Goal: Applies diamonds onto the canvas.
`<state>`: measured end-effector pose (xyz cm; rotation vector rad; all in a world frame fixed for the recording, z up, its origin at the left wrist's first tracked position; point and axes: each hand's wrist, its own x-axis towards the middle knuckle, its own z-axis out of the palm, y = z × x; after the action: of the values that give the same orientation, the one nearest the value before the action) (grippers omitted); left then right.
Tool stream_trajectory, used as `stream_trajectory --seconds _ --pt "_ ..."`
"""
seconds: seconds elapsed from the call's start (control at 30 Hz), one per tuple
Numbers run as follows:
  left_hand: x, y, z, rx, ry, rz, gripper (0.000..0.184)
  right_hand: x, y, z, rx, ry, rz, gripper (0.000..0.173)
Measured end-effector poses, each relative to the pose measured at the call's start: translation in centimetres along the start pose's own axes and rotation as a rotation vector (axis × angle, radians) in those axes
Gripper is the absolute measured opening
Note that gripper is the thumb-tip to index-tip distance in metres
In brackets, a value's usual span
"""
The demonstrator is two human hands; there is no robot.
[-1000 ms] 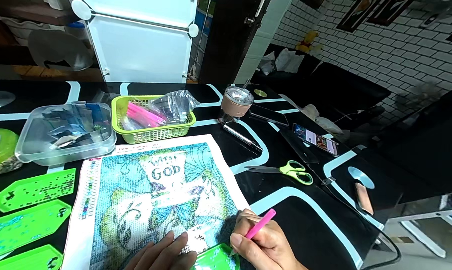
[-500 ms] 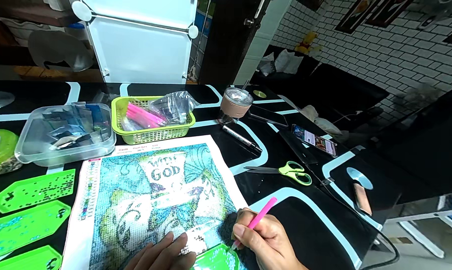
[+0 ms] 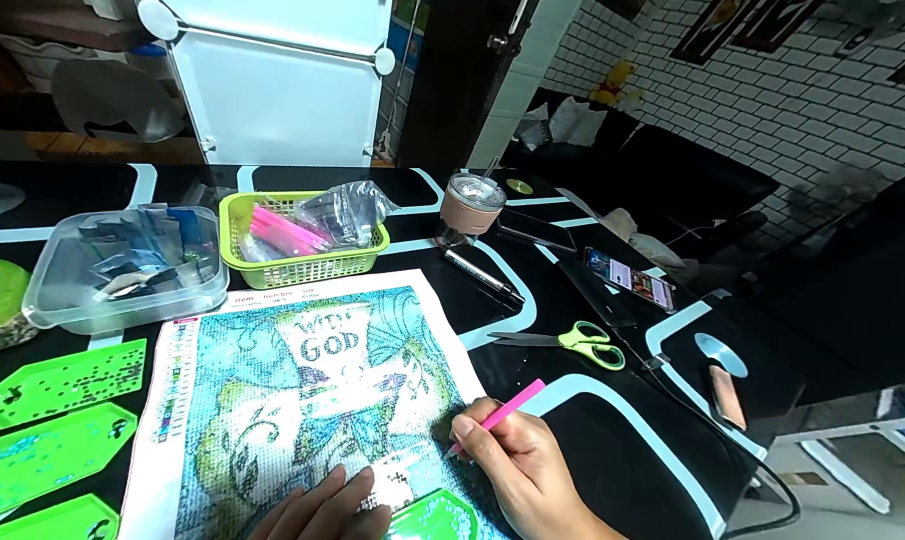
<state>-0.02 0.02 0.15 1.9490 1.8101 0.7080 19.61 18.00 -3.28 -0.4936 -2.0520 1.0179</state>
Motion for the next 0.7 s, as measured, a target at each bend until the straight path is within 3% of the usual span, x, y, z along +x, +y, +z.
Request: stream_trajectory --seconds 0.33,0.47,0.7 --pt "-0.04 0.0 -0.03 0.004 0.009 0.007 0.047 -0.14 -0.14 -0.03 -0.118 -0.036 -0.065 0.029" --pt "-0.03 -0.02 -0.02 0.004 0.012 0.013 0.046 -0.54 -0.39 -0.57 0.019 -0.017 -0.097 0.028" --pt "-0.05 -0.03 0.08 0.001 0.014 0.007 0.047 -0.98 -0.92 -0.96 0.071 -0.199 -0.23 0.034"
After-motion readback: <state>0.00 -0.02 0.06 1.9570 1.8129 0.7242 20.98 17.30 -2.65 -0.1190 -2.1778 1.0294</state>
